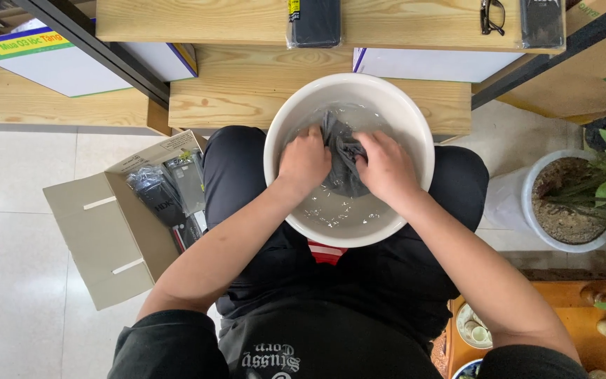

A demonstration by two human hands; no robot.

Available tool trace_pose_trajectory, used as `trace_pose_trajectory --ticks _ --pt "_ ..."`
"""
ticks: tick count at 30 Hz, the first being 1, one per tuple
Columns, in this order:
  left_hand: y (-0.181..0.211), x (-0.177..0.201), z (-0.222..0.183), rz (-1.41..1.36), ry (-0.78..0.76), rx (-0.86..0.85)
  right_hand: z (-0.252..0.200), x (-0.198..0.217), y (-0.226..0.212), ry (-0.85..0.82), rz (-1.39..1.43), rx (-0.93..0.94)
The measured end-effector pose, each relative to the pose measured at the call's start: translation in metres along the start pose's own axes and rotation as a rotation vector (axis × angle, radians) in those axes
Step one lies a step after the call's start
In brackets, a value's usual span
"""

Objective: Washing a small cloth in a bowl of water, wringing it out, and then folding it neatly on a wooden surface.

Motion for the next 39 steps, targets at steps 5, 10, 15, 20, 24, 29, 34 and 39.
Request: trace_pose_trajectory --ticks 5,10,15,20,24,29,34,39 --pt "0.036 0.041 -0.042 0.279 0.093 -0.043 0.002 -0.019 0.008 -0.027 -0.212 0.053" --pt "0.017 0.003 -0.031 0.408 0.255 -0.202 0.008 -0.006 0.006 -0.112 -0.231 -0.03" --pt "0.002 -0.029 -0.02 0.426 0.171 -0.218 0.018 0.018 0.021 -0.069 0.176 -0.216" --pt "0.022 0.007 -0.033 0.402 0.266 -0.23 -0.006 0.079 -0.005 0.045 0.382 -0.067" --pt "0.044 0.045 -0.054 0.195 0.187 -0.283 -0.011 0.101 -0.018 0.031 0.502 0.066" --pt "0.03 0.023 -0.037 0.16 0.318 -0.44 -0.001 0.075 -0.006 -0.037 0.498 -0.038" --pt "0.025 0.029 -0.045 0.328 0.64 -0.498 0.0 0.049 0.016 0.158 -0.08 -0.177" --pt "0.033 0.024 -0.049 0.305 0.471 -0.572 0.001 0.033 -0.005 0.16 -0.34 -0.111"
Point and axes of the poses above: each hand's wrist, its own z-axis towards the middle knuckle, its own x-axis out of the back of the hand, y = z × x, the point moved 4 cm from there along z, towards the middle knuckle, and after that the axes turned 5 degrees about -y, right-handed, at the moved point
